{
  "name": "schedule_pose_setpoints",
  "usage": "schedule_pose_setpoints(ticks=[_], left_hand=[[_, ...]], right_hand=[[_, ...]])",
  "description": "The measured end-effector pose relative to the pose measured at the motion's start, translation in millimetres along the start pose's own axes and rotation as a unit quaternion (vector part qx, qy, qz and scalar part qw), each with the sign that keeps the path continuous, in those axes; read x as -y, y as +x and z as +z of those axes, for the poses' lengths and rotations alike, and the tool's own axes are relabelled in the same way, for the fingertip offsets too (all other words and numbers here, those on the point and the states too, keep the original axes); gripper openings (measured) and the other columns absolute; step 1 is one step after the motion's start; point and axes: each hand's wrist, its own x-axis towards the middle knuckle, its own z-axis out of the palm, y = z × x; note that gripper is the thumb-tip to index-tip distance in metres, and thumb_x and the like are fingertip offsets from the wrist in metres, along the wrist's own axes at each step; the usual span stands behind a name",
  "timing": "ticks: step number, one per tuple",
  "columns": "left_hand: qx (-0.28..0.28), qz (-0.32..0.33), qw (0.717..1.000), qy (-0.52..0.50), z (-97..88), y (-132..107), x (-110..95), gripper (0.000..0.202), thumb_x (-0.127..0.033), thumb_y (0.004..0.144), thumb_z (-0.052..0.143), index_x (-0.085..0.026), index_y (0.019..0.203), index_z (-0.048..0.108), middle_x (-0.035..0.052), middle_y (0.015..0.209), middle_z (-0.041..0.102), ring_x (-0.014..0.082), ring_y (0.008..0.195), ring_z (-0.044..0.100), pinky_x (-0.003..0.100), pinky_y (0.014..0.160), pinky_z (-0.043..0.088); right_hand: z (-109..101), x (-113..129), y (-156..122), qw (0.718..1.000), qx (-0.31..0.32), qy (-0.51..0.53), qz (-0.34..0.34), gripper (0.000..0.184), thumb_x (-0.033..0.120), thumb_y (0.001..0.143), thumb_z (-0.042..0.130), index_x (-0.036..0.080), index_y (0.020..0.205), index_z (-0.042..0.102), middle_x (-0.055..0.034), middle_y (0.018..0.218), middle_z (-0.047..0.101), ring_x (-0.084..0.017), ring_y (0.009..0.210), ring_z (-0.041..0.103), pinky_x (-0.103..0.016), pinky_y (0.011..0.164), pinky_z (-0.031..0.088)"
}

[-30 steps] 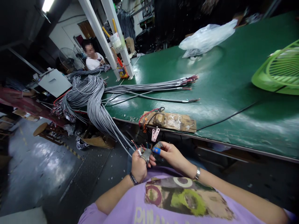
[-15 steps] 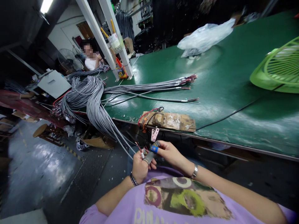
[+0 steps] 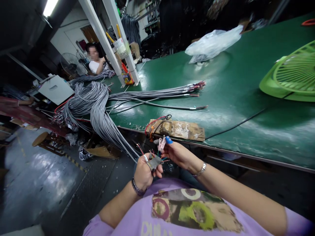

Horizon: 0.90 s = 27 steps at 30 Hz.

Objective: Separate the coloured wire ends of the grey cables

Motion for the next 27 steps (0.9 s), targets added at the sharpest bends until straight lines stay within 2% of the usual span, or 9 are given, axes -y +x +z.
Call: schedule_pose_setpoints(ticks=[6,11,14,20,24,27], left_hand=[[0.003,-0.022,1.000,-0.007,3.1,7.7,1.4,0.034,-0.043,0.061,0.071,-0.014,0.065,0.053,-0.0004,0.045,0.059,0.0077,0.031,0.050,0.015,0.030,0.023],[0.011,-0.019,1.000,-0.006,4.2,9.2,5.9,0.031,-0.040,0.063,0.070,-0.015,0.063,0.052,-0.0005,0.044,0.059,0.0074,0.030,0.049,0.015,0.029,0.023],[0.006,-0.016,1.000,-0.004,3.7,7.4,6.1,0.030,-0.040,0.064,0.069,-0.015,0.064,0.053,-0.0004,0.044,0.059,0.0075,0.029,0.049,0.015,0.029,0.022],[-0.012,-0.007,1.000,-0.013,3.1,-2.5,7.4,0.029,-0.039,0.065,0.069,-0.015,0.065,0.052,-0.0002,0.046,0.059,0.0081,0.030,0.050,0.016,0.030,0.023],[-0.035,0.019,0.999,-0.031,5.6,-4.6,7.8,0.026,-0.036,0.066,0.067,-0.015,0.066,0.052,-0.0005,0.047,0.060,0.0074,0.030,0.049,0.015,0.031,0.023],[-0.044,0.028,0.998,-0.042,7.7,-2.2,5.8,0.026,-0.037,0.066,0.066,-0.016,0.068,0.052,-0.0007,0.046,0.060,0.0071,0.030,0.048,0.016,0.031,0.023]], right_hand=[[5.5,-5.3,5.8,0.998,-0.018,0.031,-0.051,0.039,0.054,0.068,0.069,0.015,0.075,0.067,-0.0010,0.066,0.059,-0.010,0.059,0.050,-0.024,0.057,0.041],[8.2,-6.6,6.2,0.997,-0.020,0.037,-0.070,0.037,0.051,0.070,0.068,0.015,0.068,0.065,-0.0006,0.063,0.059,-0.010,0.058,0.049,-0.024,0.057,0.040],[6.0,-7.1,5.0,0.997,-0.017,0.040,-0.058,0.038,0.054,0.073,0.064,0.016,0.074,0.066,-0.0005,0.064,0.059,-0.011,0.057,0.050,-0.024,0.055,0.040],[1.8,-3.7,0.1,0.998,0.002,0.060,0.012,0.041,0.057,0.077,0.057,0.017,0.077,0.064,-0.0029,0.068,0.062,-0.012,0.060,0.055,-0.026,0.059,0.046],[6.1,-1.2,-1.6,0.999,-0.020,0.024,-0.041,0.028,0.044,0.072,0.068,0.016,0.073,0.064,0.0003,0.064,0.058,-0.010,0.058,0.051,-0.024,0.059,0.045],[6.4,-3.6,-1.3,0.996,-0.038,-0.004,-0.075,0.028,0.044,0.074,0.067,0.016,0.072,0.063,0.0002,0.064,0.058,-0.010,0.058,0.049,-0.025,0.058,0.042]])
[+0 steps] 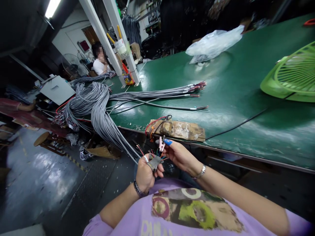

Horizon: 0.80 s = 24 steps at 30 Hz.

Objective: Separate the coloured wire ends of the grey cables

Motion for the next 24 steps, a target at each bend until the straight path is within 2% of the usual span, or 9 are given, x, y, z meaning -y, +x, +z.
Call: schedule_pose_setpoints(ticks=[4,9,16,20,24], left_hand=[[0.001,-0.004,1.000,-0.004,2.4,3.9,-2.4,0.025,-0.036,0.066,0.065,-0.016,0.068,0.051,-0.0007,0.046,0.060,0.0073,0.031,0.049,0.015,0.031,0.023],[0.012,-0.010,1.000,0.004,3.5,6.4,-0.1,0.020,-0.032,0.068,0.062,-0.015,0.069,0.052,-0.0008,0.046,0.059,0.0070,0.031,0.049,0.015,0.031,0.022],[0.006,-0.018,1.000,0.014,2.7,8.5,6.0,0.020,-0.032,0.068,0.062,-0.015,0.069,0.051,-0.0008,0.046,0.059,0.0069,0.030,0.048,0.015,0.031,0.022],[0.002,-0.007,1.000,0.013,-0.6,4.3,7.8,0.024,-0.036,0.068,0.063,-0.015,0.070,0.051,-0.0006,0.047,0.059,0.0071,0.031,0.049,0.015,0.032,0.022],[-0.013,0.001,1.000,0.003,-4.4,-1.9,8.1,0.027,-0.038,0.067,0.064,-0.016,0.070,0.050,-0.0008,0.047,0.060,0.0073,0.031,0.049,0.016,0.032,0.023]], right_hand=[[-4.3,-6.1,2.2,0.997,-0.016,-0.048,-0.058,0.038,0.054,0.075,0.061,0.017,0.070,0.065,-0.0008,0.063,0.060,-0.011,0.057,0.048,-0.025,0.058,0.039],[-2.9,-6.2,7.9,0.996,0.054,0.058,0.030,0.038,0.054,0.070,0.067,0.018,0.079,0.069,-0.0022,0.068,0.063,-0.012,0.059,0.052,-0.026,0.056,0.042],[1.1,-8.0,10.4,0.994,0.025,0.102,0.008,0.032,0.047,0.067,0.073,0.017,0.079,0.070,-0.0013,0.067,0.064,-0.010,0.057,0.053,-0.022,0.053,0.043],[-1.2,-8.3,6.3,0.993,0.024,0.105,0.044,0.037,0.054,0.071,0.066,0.018,0.079,0.068,-0.0020,0.069,0.064,-0.012,0.058,0.055,-0.022,0.053,0.045],[-0.2,-2.8,0.7,0.991,0.053,0.102,0.076,0.041,0.057,0.073,0.061,0.018,0.082,0.067,-0.0030,0.072,0.064,-0.012,0.061,0.055,-0.023,0.056,0.046]])
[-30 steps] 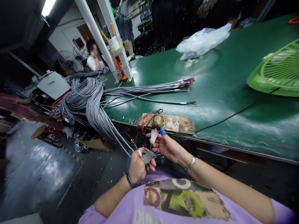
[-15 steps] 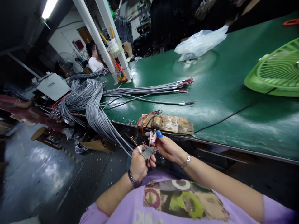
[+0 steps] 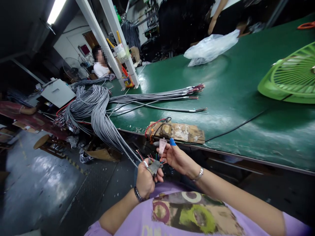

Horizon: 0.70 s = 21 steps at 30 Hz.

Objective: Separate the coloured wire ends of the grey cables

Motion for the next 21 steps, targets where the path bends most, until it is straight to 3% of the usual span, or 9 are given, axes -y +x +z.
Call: schedule_pose_setpoints(ticks=[6,11,16,21], left_hand=[[-0.014,0.015,1.000,-0.020,3.3,-1.6,-4.4,0.026,-0.038,0.067,0.065,-0.016,0.072,0.051,-0.0009,0.048,0.060,0.0074,0.032,0.048,0.016,0.033,0.023],[-0.023,0.009,0.999,-0.039,7.2,3.8,-6.9,0.024,-0.036,0.068,0.064,-0.016,0.074,0.051,-0.0010,0.049,0.060,0.0078,0.033,0.049,0.016,0.033,0.023],[-0.030,-0.001,0.999,-0.026,7.8,8.7,-3.1,0.022,-0.033,0.067,0.064,-0.016,0.073,0.050,-0.0015,0.047,0.059,0.0078,0.033,0.049,0.016,0.033,0.023],[-0.025,0.000,0.999,-0.020,7.3,6.4,-1.0,0.025,-0.035,0.066,0.065,-0.016,0.073,0.050,-0.0017,0.047,0.059,0.0074,0.032,0.048,0.016,0.034,0.023]], right_hand=[[2.0,0.5,-2.4,0.997,0.000,-0.056,-0.051,0.029,0.046,0.076,0.065,0.017,0.079,0.065,0.0001,0.066,0.058,-0.010,0.058,0.049,-0.022,0.055,0.042],[0.0,-0.7,-0.8,0.999,-0.019,-0.023,-0.029,0.032,0.047,0.073,0.068,0.017,0.086,0.068,-0.0015,0.071,0.062,-0.011,0.062,0.052,-0.025,0.059,0.043],[5.9,0.8,0.5,0.999,-0.039,0.004,-0.033,0.027,0.043,0.068,0.074,0.018,0.077,0.068,-0.0002,0.068,0.063,-0.012,0.062,0.053,-0.026,0.061,0.043],[4.1,-2.1,-0.2,0.999,-0.040,-0.002,-0.028,0.030,0.047,0.071,0.069,0.018,0.080,0.067,-0.0011,0.071,0.064,-0.012,0.062,0.054,-0.025,0.059,0.043]])
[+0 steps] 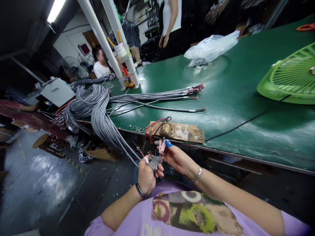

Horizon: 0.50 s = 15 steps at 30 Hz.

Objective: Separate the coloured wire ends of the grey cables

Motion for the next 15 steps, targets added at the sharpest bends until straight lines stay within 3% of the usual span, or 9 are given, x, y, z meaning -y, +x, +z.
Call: schedule_pose_setpoints(ticks=[8,13,15], left_hand=[[-0.009,0.008,1.000,0.014,-5.7,-9.5,-1.3,0.030,-0.040,0.066,0.067,-0.017,0.072,0.049,-0.0014,0.049,0.060,0.0076,0.032,0.049,0.016,0.032,0.023],[-0.020,0.015,1.000,-0.005,-3.0,-8.0,-5.2,0.029,-0.040,0.066,0.066,-0.017,0.073,0.050,-0.0012,0.049,0.060,0.0076,0.033,0.049,0.016,0.033,0.023],[-0.026,0.010,0.999,-0.019,-0.9,-5.5,-6.8,0.028,-0.038,0.065,0.066,-0.017,0.074,0.050,-0.0016,0.048,0.059,0.0076,0.033,0.049,0.016,0.033,0.024]], right_hand=[[-10.1,6.5,-2.8,0.998,0.032,-0.013,0.054,0.038,0.056,0.075,0.060,0.018,0.077,0.062,-0.0022,0.070,0.062,-0.012,0.061,0.055,-0.024,0.058,0.047],[-2.4,9.6,-4.7,0.997,0.010,-0.070,-0.010,0.021,0.037,0.072,0.071,0.018,0.074,0.063,0.0018,0.064,0.057,-0.008,0.057,0.049,-0.021,0.056,0.045],[-0.6,8.6,-5.9,0.995,-0.002,-0.089,-0.036,0.022,0.038,0.072,0.070,0.017,0.071,0.062,0.0015,0.064,0.056,-0.009,0.057,0.047,-0.022,0.056,0.044]])
